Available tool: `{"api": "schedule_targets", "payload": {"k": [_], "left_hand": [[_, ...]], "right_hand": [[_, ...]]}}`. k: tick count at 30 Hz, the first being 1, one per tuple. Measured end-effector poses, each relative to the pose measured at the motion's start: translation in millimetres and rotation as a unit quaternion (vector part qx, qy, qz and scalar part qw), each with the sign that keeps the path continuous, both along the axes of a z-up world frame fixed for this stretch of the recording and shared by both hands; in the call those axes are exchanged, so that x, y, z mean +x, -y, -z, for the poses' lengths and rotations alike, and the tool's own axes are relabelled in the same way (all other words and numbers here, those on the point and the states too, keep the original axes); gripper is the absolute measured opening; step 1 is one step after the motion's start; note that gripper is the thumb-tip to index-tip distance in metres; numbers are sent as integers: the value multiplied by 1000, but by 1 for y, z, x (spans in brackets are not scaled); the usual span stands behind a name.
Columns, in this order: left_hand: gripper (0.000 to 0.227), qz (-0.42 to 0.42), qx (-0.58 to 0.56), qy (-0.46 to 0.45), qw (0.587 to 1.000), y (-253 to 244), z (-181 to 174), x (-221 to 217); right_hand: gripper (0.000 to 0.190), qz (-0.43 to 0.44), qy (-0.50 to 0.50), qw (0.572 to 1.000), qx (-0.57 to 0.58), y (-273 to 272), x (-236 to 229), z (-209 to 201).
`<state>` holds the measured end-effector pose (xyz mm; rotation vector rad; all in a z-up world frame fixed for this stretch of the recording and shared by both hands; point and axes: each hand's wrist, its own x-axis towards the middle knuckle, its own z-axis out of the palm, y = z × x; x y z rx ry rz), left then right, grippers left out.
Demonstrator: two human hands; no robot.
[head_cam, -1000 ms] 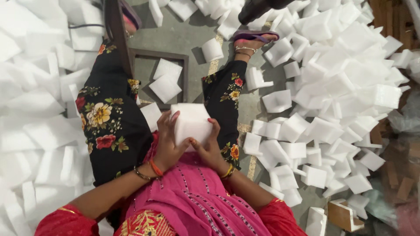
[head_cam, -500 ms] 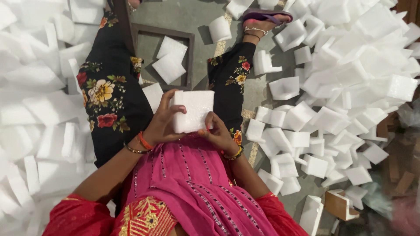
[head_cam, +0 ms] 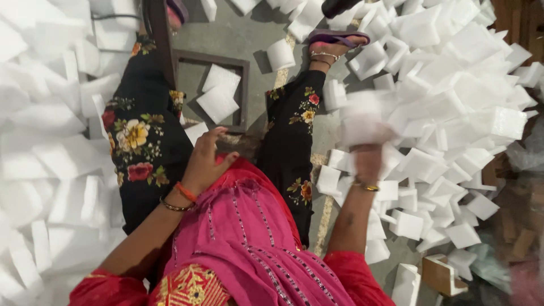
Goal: The person sits on the floor and repeatedly uses a manual guillotine-style cutter to slice white foam blocks into smaller pieces. They pick up foam blocks from a pile, position them under the cutter, press down the lever to cut, and then place the cut pieces aside.
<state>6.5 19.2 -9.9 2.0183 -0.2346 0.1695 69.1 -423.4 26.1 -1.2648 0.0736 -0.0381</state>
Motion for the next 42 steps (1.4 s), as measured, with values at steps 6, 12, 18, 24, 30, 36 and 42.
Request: {"api": "schedule_targets", "payload": {"k": [6,12,18,24,30,36,42], "left_hand": [[33,1,-140,-156,978,-2,21,9],[24,48,-107,-182,976,10,40,17],[30,1,-76,-189,979,6,43,28],[69,-217,105,1,971,-38,41,54],[62,-110,-112,-291,944,-58,87,82],[50,-158,-238,-347,893,-43,127,70],[45,-237,-254,-355,868,-40,138,96]], "right_hand": [[34,130,210,930,272,47,52,26],[60,-147,-74,949,-270,-189,112,136],[78,-188,-167,676,-692,-330,129,191],[87,-359,-37,743,-563,-313,127,209],[68,-642,-45,654,-397,-279,173,172],[35,-254,3,624,-739,-354,344,163],[45,-217,112,595,-766,-392,366,148]]}}
